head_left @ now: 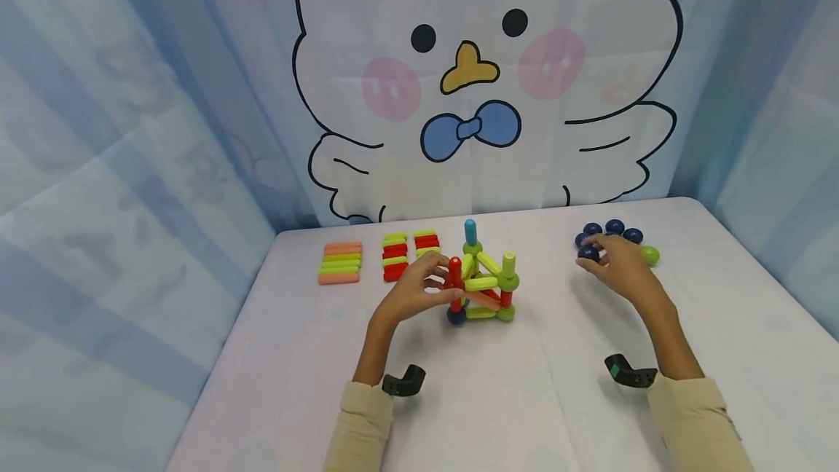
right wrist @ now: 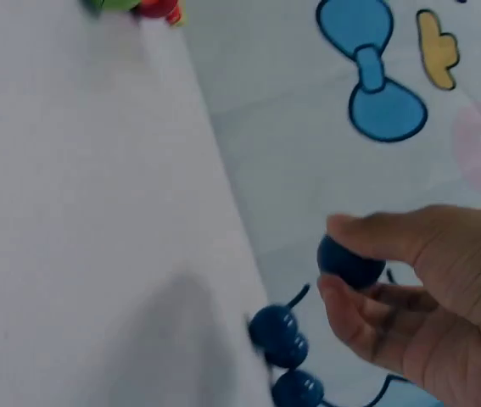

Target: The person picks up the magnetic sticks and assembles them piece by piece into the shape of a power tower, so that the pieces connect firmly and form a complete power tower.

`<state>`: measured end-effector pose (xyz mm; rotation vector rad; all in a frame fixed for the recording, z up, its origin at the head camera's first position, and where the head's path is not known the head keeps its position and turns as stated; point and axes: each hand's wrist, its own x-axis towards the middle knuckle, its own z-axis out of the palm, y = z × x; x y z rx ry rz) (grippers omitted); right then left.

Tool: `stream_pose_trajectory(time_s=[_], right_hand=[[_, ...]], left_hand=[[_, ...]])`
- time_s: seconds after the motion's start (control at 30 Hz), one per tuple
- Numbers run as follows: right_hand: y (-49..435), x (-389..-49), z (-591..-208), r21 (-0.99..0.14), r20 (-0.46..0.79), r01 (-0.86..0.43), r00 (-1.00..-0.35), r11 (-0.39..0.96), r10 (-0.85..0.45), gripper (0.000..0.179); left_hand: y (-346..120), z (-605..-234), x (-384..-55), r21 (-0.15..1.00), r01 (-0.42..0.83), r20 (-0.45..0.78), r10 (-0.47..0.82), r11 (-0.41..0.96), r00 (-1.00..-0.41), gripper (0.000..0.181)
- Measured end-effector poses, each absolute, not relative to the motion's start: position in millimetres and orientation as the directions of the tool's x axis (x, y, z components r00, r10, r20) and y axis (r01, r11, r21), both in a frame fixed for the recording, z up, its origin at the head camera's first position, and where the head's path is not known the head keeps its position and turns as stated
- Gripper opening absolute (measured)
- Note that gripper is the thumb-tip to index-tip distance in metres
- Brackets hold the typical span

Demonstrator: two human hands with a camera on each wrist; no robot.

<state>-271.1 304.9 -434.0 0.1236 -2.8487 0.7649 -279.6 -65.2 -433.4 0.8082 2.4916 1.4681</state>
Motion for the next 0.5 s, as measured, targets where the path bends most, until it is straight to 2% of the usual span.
stream_pose_trajectory(time_s=[0.1, 0.23, 0.4, 0.5], right_hand=[[282, -267, -415, -0.607, 0.263, -0.270, -0.956, 0.747, -0.132, 0.043], [252, -269, -396, -0.705, 0.351, -0.387, -0.918, 0.595, -0.182, 0.043], [222, -283, -379, -0.762, 0.414, -0.473, -0.881, 0.442, -0.230, 0.041], [207, -290, -371, -0.775, 0.421, -0.492, -0.870, 0.397, -0.258, 0.040]], left_hand=[[-67, -431, -278, 0.846, 0.330, 0.092, 0.496, 0.418, -0.864, 0.058], [-66, -428, -277, 0.809, 0.345, 0.074, 0.501, 0.475, -0.863, 0.068], [-64, -428, -277, 0.763, 0.401, 0.095, 0.525, 0.508, -0.846, 0.057], [-63, -430, -278, 0.749, 0.424, 0.110, 0.535, 0.509, -0.838, 0.051]])
